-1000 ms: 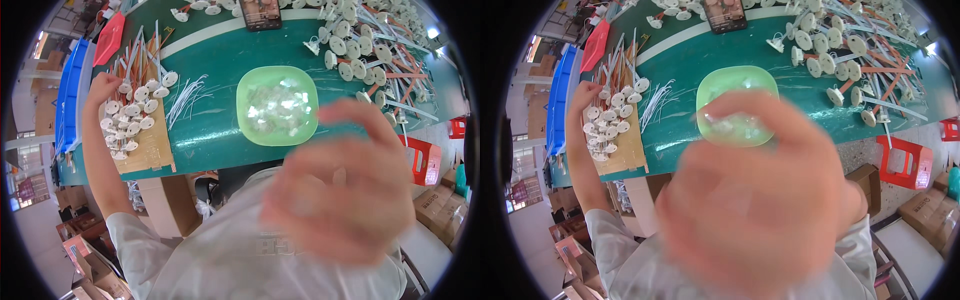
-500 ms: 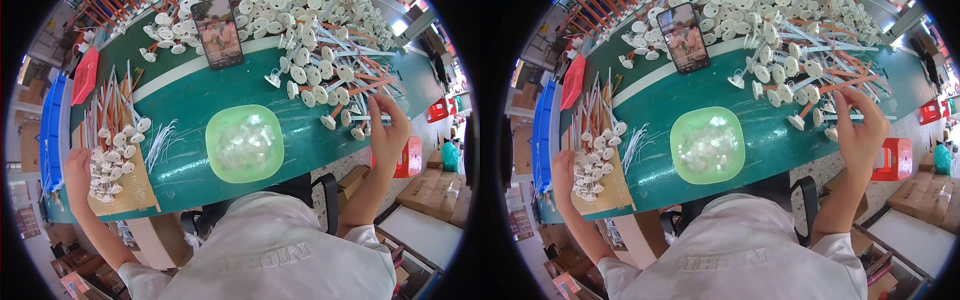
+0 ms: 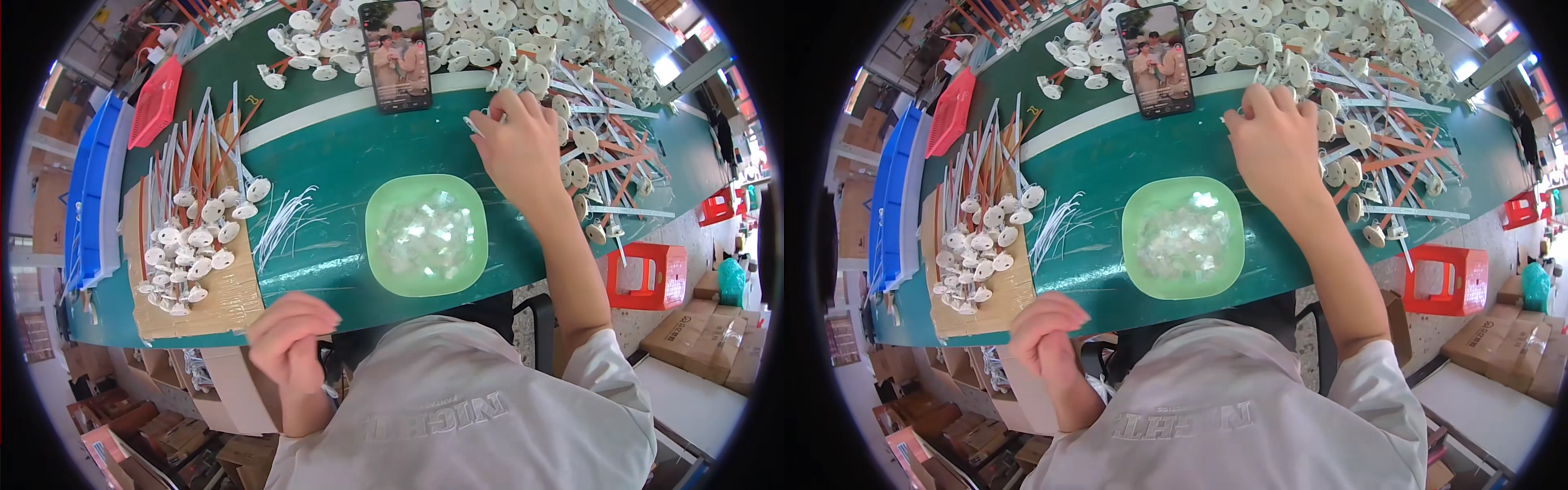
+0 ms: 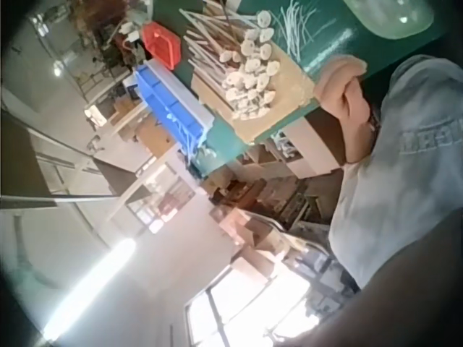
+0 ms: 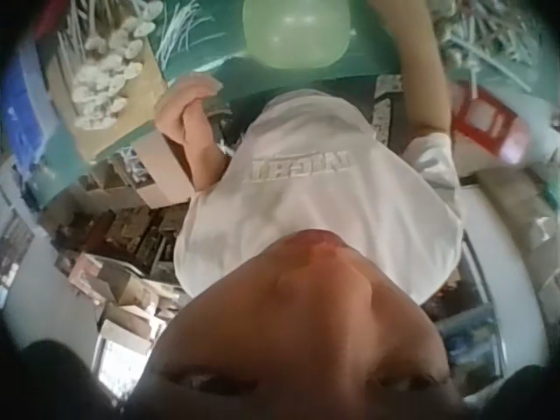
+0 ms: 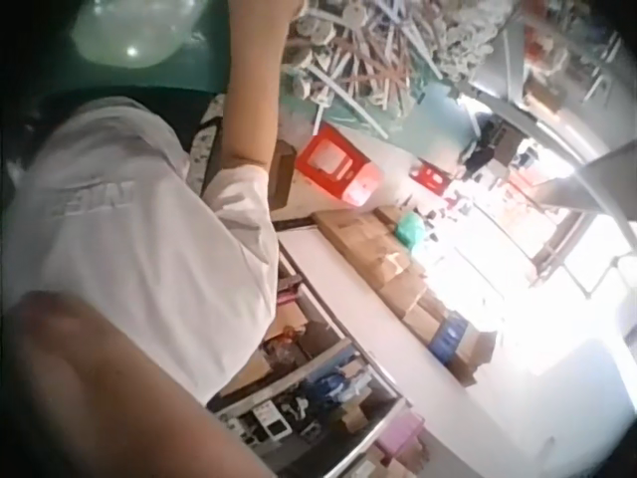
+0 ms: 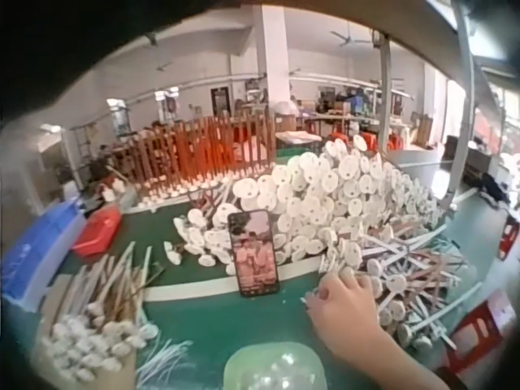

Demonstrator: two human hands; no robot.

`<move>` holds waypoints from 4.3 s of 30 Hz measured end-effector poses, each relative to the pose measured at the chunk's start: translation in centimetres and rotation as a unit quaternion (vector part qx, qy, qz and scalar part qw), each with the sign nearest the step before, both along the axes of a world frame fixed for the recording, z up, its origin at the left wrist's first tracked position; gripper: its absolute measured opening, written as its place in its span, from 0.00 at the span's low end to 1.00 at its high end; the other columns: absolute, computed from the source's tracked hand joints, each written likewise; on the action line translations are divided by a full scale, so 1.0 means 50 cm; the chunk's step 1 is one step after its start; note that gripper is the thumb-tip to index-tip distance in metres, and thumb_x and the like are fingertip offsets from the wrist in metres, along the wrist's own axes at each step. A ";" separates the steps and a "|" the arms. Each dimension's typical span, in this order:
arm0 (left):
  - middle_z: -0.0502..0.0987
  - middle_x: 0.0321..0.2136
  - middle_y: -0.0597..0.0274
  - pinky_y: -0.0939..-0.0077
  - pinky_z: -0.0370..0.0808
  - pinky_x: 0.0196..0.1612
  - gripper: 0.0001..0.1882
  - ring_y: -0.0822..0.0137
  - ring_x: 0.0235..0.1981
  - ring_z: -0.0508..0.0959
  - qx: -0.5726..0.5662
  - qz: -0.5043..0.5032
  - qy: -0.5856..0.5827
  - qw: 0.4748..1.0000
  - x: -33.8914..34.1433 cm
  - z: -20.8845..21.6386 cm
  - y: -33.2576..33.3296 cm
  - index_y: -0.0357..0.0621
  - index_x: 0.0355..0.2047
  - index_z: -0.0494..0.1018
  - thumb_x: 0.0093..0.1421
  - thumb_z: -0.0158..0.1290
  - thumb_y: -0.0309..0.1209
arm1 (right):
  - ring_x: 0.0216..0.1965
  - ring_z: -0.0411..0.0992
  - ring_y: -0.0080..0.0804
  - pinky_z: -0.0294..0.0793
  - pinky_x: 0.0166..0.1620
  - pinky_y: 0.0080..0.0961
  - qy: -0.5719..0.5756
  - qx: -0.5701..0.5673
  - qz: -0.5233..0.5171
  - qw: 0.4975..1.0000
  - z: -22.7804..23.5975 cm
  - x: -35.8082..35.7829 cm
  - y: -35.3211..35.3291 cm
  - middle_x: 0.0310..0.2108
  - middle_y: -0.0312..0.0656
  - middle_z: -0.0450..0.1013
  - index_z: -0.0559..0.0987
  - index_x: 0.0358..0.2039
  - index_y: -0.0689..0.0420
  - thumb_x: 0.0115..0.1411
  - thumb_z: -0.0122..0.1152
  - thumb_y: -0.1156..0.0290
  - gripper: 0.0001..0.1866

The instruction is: The person assembles LED light strips by attaching white plastic mounting clips to the ends of the strips. They pick up a strip, slide a clip onto it, and place the finished unit into a green bowl. The process is repeated continuously with multiple strips and clips.

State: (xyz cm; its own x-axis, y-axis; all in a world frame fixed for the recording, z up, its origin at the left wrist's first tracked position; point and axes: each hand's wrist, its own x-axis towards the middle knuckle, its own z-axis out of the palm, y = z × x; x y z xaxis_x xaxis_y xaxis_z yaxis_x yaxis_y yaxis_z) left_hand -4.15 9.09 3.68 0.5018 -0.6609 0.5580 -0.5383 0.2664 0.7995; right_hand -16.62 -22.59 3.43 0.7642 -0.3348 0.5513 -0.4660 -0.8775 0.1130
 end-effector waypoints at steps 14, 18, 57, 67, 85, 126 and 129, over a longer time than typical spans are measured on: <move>0.76 0.52 0.47 0.68 0.72 0.56 0.32 0.59 0.53 0.77 0.093 -0.317 0.405 0.852 -0.046 -0.011 -0.100 0.27 0.64 0.62 0.70 0.41 0.43 | 0.32 0.77 0.35 0.74 0.30 0.27 -0.354 0.227 0.299 0.857 -0.016 -0.031 0.295 0.34 0.40 0.76 0.85 0.36 0.59 0.40 0.72 0.80 0.18; 0.75 0.54 0.48 0.69 0.71 0.58 0.33 0.61 0.54 0.76 0.057 -0.339 0.389 0.855 -0.045 -0.020 -0.078 0.23 0.65 0.58 0.69 0.43 0.39 | 0.33 0.77 0.34 0.72 0.30 0.26 -0.344 0.173 0.336 0.860 -0.011 -0.031 0.287 0.34 0.39 0.76 0.85 0.34 0.60 0.38 0.71 0.77 0.18; 0.79 0.49 0.40 0.63 0.74 0.57 0.29 0.56 0.51 0.80 -0.049 -0.346 0.456 0.819 -0.035 -0.088 -0.031 0.20 0.54 0.71 0.52 0.64 0.20 | 0.30 0.76 0.36 0.76 0.29 0.28 -0.227 0.338 0.478 0.779 0.000 -0.045 0.278 0.34 0.47 0.79 0.84 0.34 0.67 0.42 0.70 0.78 0.15; 0.76 0.53 0.43 0.58 0.78 0.52 0.24 0.50 0.55 0.77 -0.073 -0.229 0.364 0.900 -0.028 -0.094 -0.042 0.24 0.58 0.67 0.63 0.53 0.22 | 0.36 0.76 0.41 0.78 0.38 0.31 -0.115 0.339 0.242 0.902 0.012 -0.036 0.225 0.36 0.42 0.79 0.84 0.34 0.61 0.43 0.68 0.79 0.14; 0.75 0.52 0.43 0.56 0.77 0.54 0.22 0.55 0.54 0.76 0.003 -0.226 0.348 0.910 -0.031 -0.075 -0.067 0.27 0.59 0.68 0.63 0.51 0.19 | 0.19 0.73 0.40 0.72 0.25 0.33 -0.048 0.426 0.139 0.893 -0.018 -0.047 0.208 0.15 0.41 0.72 0.83 0.24 0.56 0.51 0.69 0.73 0.03; 0.73 0.55 0.42 0.68 0.73 0.53 0.35 0.67 0.48 0.75 -0.135 -0.295 0.461 0.826 -0.076 -0.014 -0.145 0.31 0.63 0.62 0.67 0.54 0.46 | 0.21 0.78 0.23 0.74 0.26 0.17 -0.257 0.605 0.155 0.738 -0.010 -0.063 0.279 0.20 0.40 0.79 0.83 0.27 0.63 0.51 0.75 0.75 0.08; 0.74 0.54 0.42 0.69 0.72 0.52 0.34 0.70 0.44 0.74 -0.101 -0.273 0.462 0.838 -0.077 -0.016 -0.144 0.30 0.62 0.63 0.67 0.55 0.46 | 0.20 0.77 0.26 0.73 0.24 0.19 -0.223 0.510 0.208 0.804 -0.012 -0.057 0.262 0.20 0.40 0.78 0.83 0.27 0.61 0.48 0.76 0.75 0.08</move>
